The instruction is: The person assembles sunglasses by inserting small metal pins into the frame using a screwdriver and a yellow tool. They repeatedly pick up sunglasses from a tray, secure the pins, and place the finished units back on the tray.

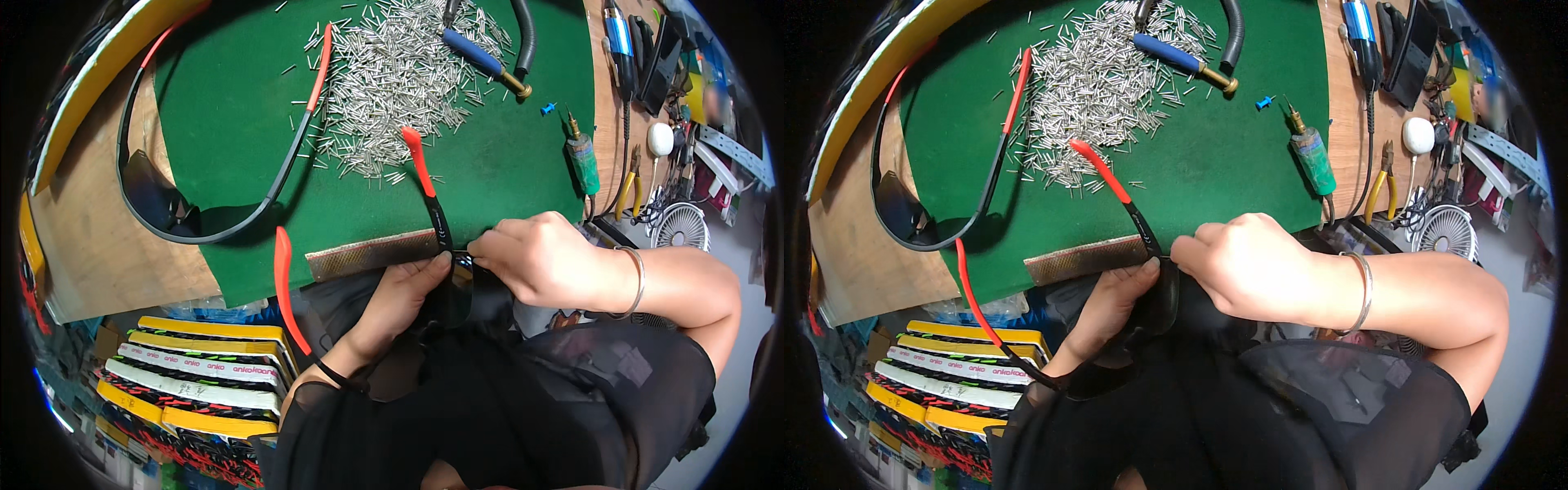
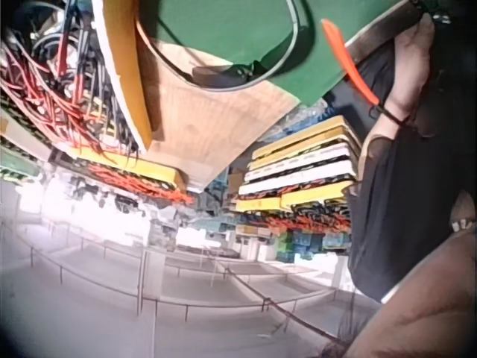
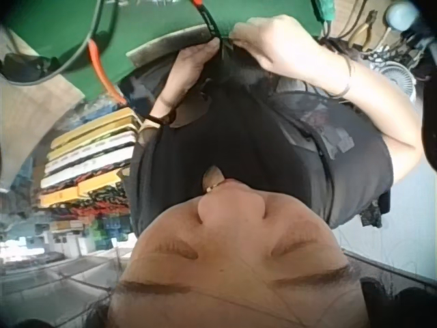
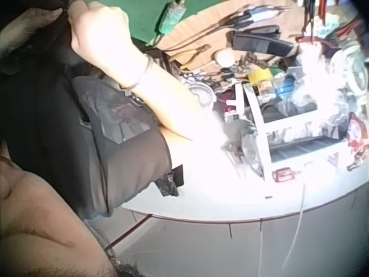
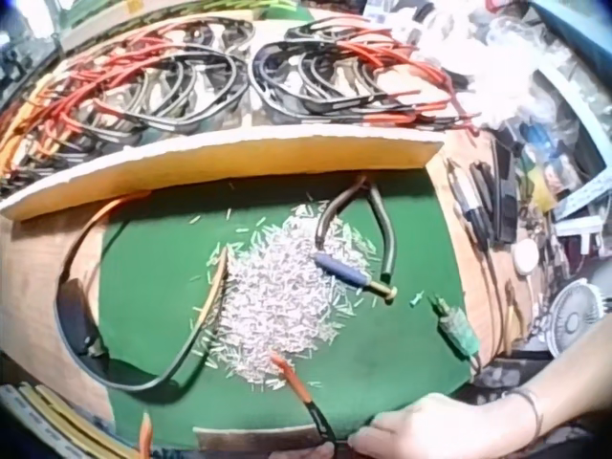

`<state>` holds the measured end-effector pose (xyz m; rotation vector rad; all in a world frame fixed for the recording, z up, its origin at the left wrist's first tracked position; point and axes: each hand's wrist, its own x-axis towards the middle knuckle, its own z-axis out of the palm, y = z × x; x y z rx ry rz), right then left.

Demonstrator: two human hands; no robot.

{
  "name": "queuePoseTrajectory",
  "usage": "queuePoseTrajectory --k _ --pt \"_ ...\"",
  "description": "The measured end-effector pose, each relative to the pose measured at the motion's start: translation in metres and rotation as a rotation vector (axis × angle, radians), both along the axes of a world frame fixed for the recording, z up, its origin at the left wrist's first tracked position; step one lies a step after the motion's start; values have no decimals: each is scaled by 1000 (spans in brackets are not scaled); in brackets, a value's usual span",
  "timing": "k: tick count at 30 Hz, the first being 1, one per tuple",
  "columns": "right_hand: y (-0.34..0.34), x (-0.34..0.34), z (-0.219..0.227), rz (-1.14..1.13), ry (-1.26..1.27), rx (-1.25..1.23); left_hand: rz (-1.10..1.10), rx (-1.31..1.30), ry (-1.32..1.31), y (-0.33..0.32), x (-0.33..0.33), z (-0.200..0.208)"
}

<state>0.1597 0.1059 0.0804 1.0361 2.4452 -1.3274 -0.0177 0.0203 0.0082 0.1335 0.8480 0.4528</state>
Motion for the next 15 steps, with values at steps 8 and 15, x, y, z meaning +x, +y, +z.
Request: queuePoseTrajectory --k 8,15 --pt "10 -17 14 -565 -266 -618 102 131 -27 -7 4 -5" --pt "-5 2 17 -73 -84 -132 79 163 31 -10 -1 13"
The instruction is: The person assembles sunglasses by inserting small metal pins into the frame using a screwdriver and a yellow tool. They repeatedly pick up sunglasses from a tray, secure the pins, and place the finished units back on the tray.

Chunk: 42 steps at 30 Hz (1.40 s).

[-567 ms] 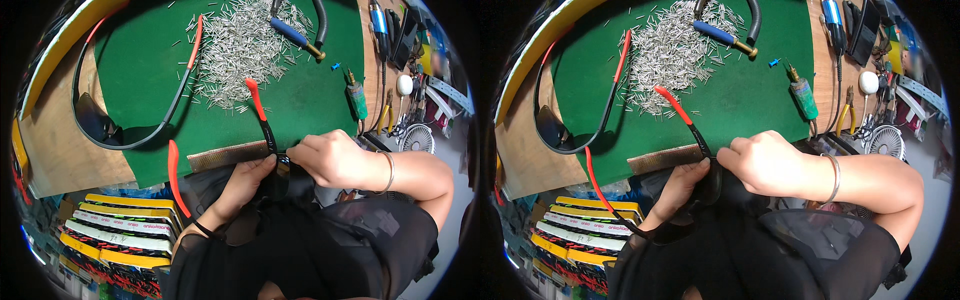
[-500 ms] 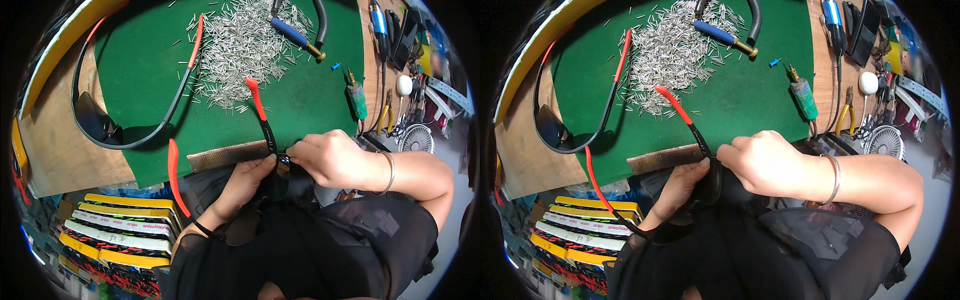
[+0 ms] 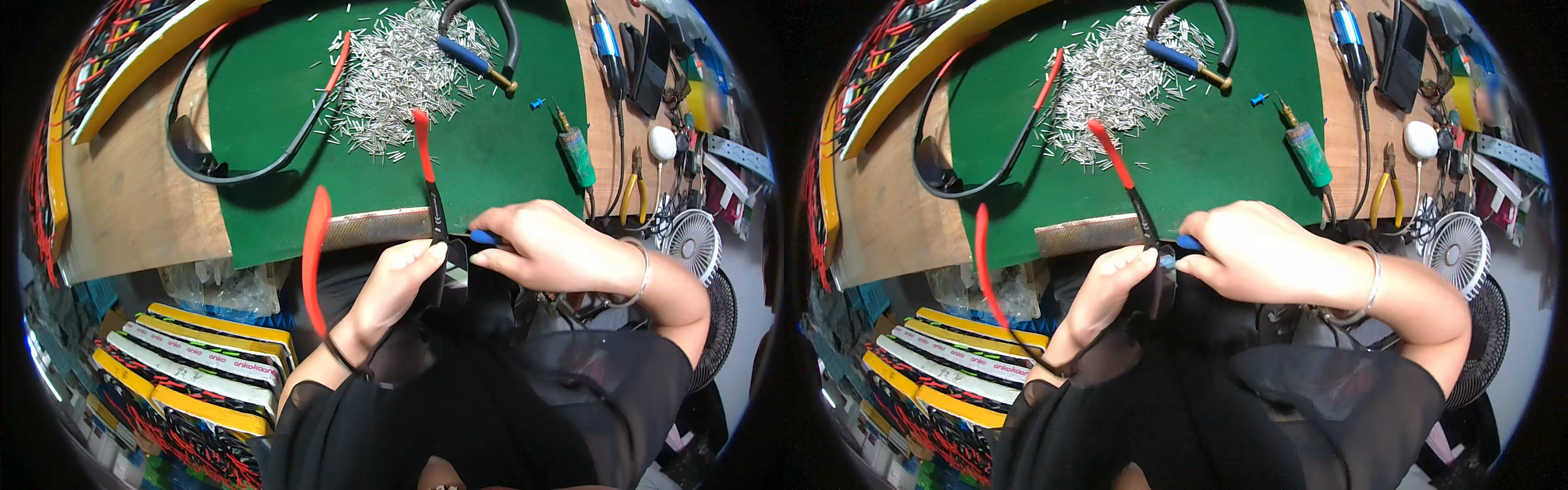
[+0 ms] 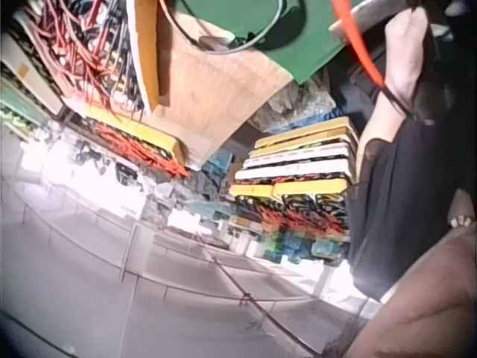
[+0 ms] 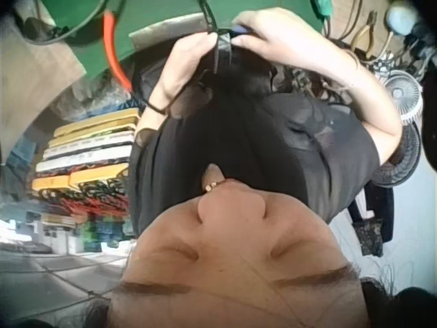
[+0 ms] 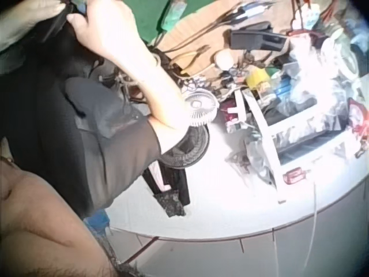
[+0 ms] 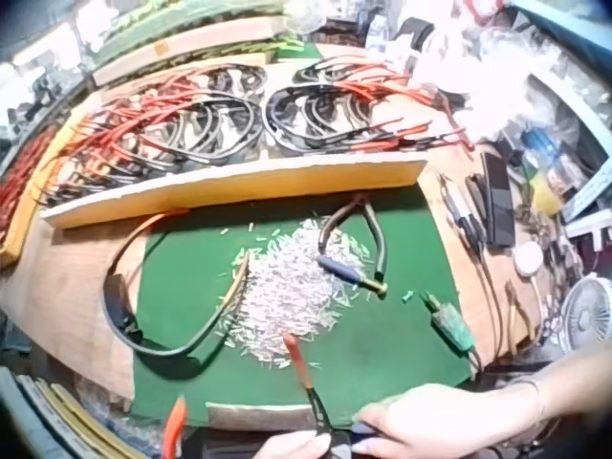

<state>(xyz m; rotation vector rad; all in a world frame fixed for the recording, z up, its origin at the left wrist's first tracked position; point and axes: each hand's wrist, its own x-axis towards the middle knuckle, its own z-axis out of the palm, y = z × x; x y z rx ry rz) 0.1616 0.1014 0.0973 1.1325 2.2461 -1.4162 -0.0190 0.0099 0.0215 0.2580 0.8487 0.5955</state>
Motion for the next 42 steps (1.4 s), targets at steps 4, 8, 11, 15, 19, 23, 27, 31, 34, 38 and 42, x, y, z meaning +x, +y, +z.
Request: queuePoseTrajectory --k 4,8,11,15,19,23,27,31,34,38,42 --pt "0 9 12 -300 10 -125 93 216 211 -3 2 19" --pt "-8 1 -12 -516 320 -320 71 451 466 -3 18 13" --pt "-19 2 -24 -541 467 -215 49 442 490 0 18 14" --pt "-16 3 -21 -518 399 -176 49 448 498 -2 19 8" --pt "-22 7 -34 -525 502 -134 58 522 546 -3 23 6" --pt "-20 8 -40 -405 546 139 -47 532 495 6 19 14" --pt "9 8 2 -392 594 590 91 443 246 0 11 10" --pt "8 -8 35 -253 641 1007 -10 170 112 0 7 27" --pt "-4 -22 40 -51 724 1147 107 177 221 2 17 50" --pt "-20 -42 41 -41 820 1105 327 -139 -101 0 17 27" --pt "-21 -40 45 -34 870 924 188 -20 -23 0 17 29"
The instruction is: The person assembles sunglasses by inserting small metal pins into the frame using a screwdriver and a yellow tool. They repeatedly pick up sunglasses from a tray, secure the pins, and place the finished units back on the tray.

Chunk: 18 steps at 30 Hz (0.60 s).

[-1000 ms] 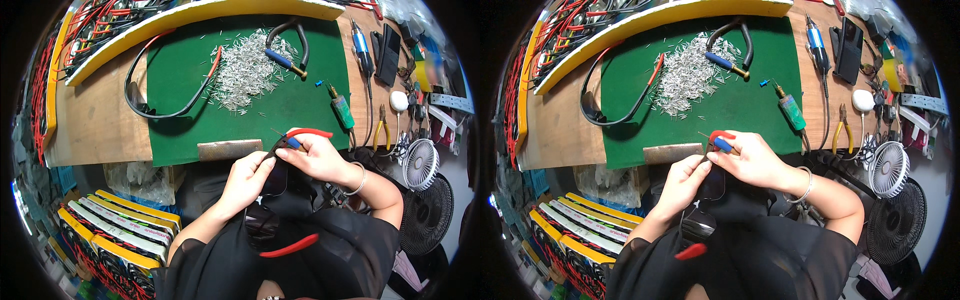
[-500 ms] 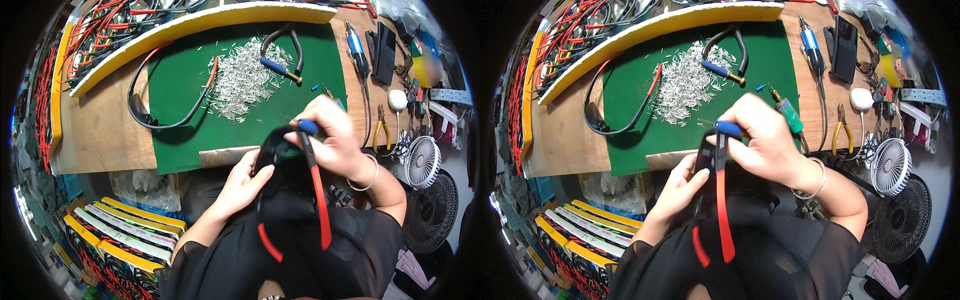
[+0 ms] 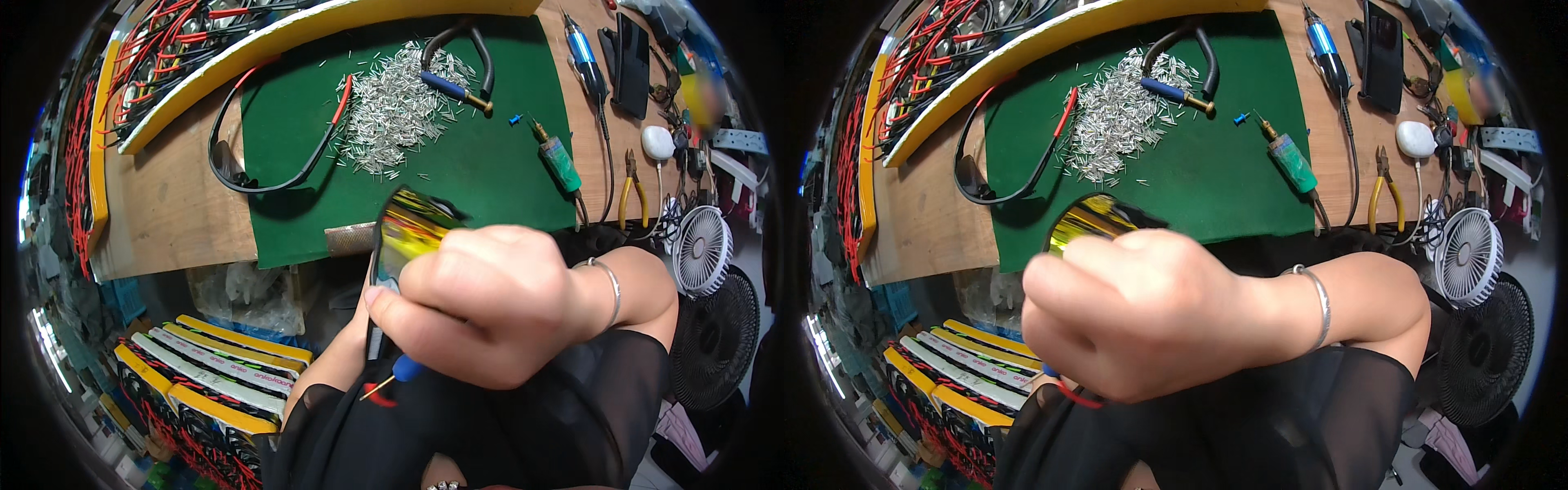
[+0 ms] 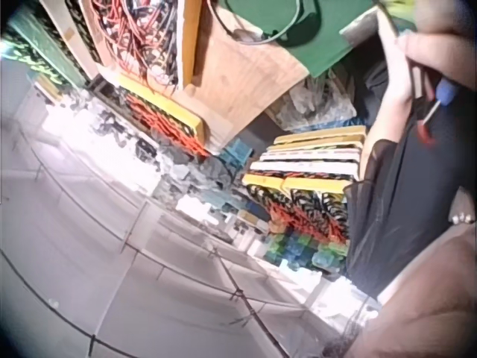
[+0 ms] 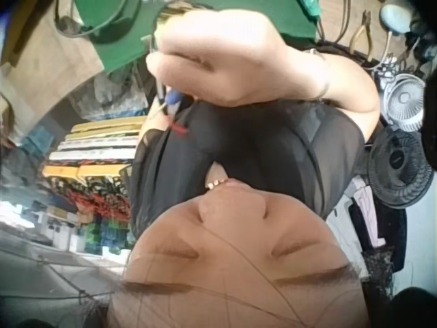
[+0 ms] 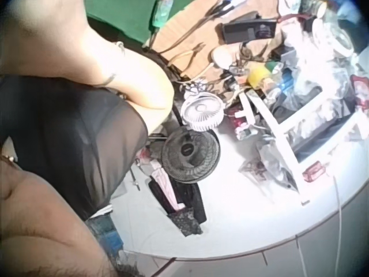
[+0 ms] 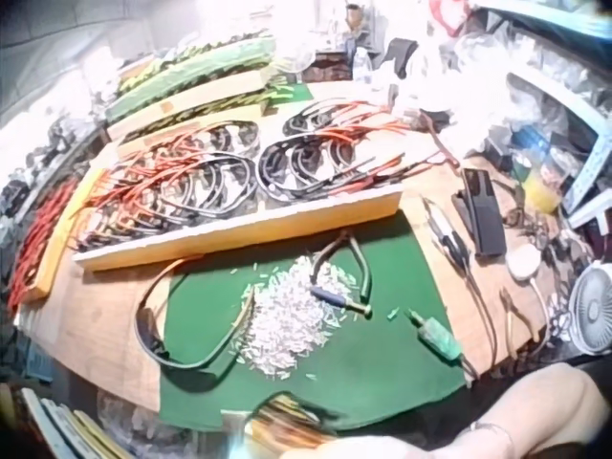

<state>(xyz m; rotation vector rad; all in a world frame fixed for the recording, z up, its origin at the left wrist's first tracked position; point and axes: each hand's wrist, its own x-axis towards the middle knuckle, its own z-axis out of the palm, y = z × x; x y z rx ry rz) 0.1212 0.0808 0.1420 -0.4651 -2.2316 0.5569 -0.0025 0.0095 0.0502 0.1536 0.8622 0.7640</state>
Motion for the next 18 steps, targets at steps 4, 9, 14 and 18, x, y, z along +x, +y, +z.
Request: queuePoseTrajectory --k 4,9,14,18 --pt "22 8 -6 -22 62 -90 -25 17 -15 4 -3 -5" --pt "23 19 -8 -97 61 -237 -148 150 110 11 -3 -12" --pt "22 56 -28 -286 -4 -637 -5 30 131 11 -12 -11" --pt "-10 70 -61 -273 -249 -1033 -28 -18 87 17 -13 -10"
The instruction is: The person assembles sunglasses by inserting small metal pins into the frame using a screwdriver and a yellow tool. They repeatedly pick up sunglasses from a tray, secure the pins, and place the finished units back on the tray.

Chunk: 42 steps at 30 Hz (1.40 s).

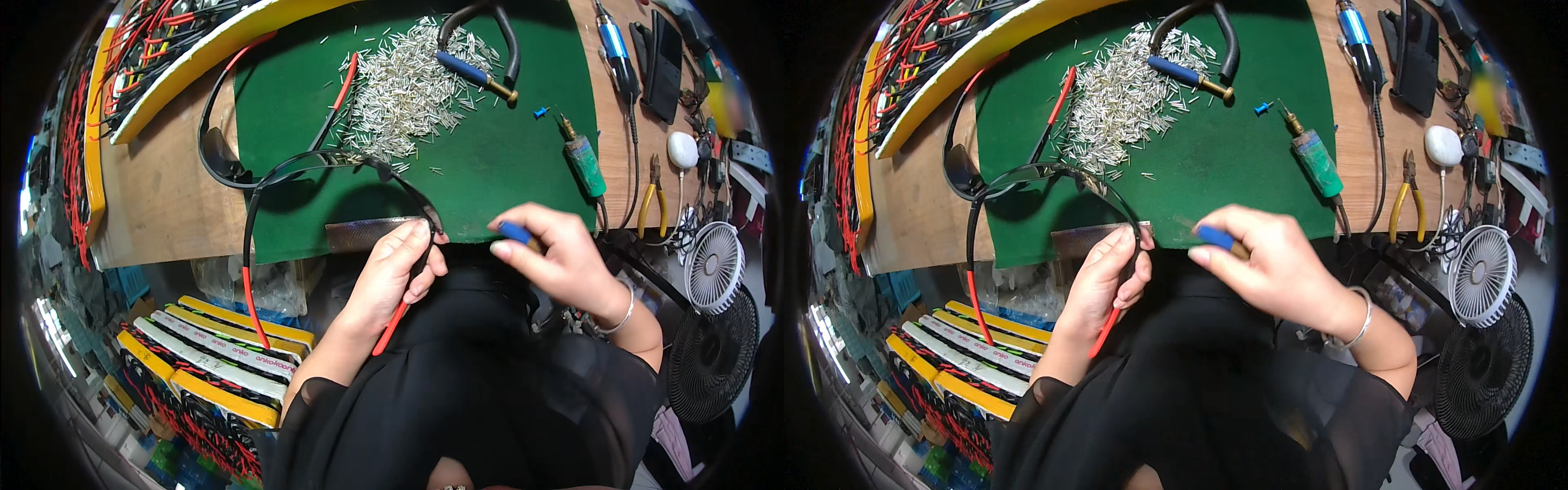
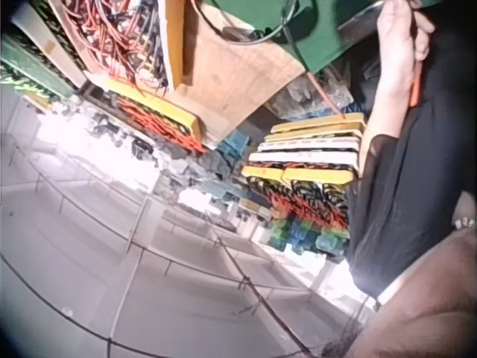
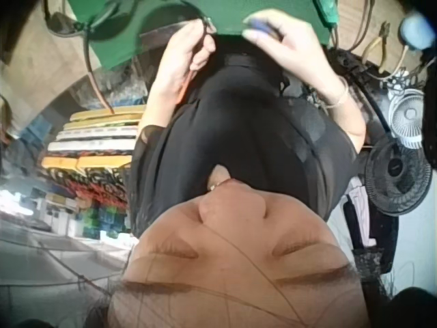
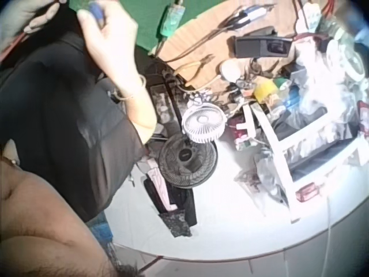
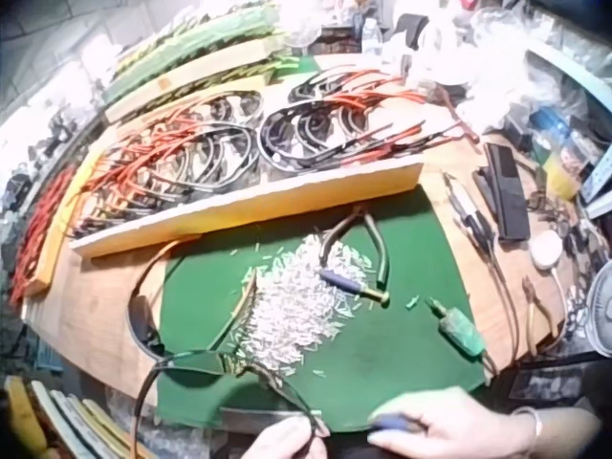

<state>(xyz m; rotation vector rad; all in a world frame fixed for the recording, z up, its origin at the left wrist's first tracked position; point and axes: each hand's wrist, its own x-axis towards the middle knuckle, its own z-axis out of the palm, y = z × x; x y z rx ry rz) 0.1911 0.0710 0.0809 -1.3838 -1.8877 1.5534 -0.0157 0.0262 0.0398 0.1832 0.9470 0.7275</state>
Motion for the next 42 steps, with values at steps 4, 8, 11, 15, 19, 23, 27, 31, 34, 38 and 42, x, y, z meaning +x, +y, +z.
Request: queuePoseTrajectory --k 4,8,11,15,19,23,27,31,34,38,42 --pt "-10 -4 -4 106 30 139 50 -61 36 1 4 -3" --pt "-18 -9 -16 115 18 238 96 -65 -49 -2 4 -7" --pt "-16 -16 -23 55 -24 430 98 -61 -59 -1 6 -5" --pt "-14 -18 -23 53 -34 356 112 -47 19 -6 9 -6" --pt "-15 -19 -21 76 -47 378 132 -41 63 -6 12 -4" --pt "-14 -19 -20 85 -61 378 96 0 162 -5 14 -2" --pt "-14 -19 -20 66 -68 384 106 -17 272 -1 20 3" --pt "-14 -22 -22 56 -80 458 65 33 334 -1 24 5" --pt "-15 -20 -28 131 -127 542 89 23 370 1 27 5" --pt "-13 -18 -27 167 -108 490 14 131 441 0 24 1" --pt "-11 -20 -28 80 -24 328 41 126 366 1 20 -3"
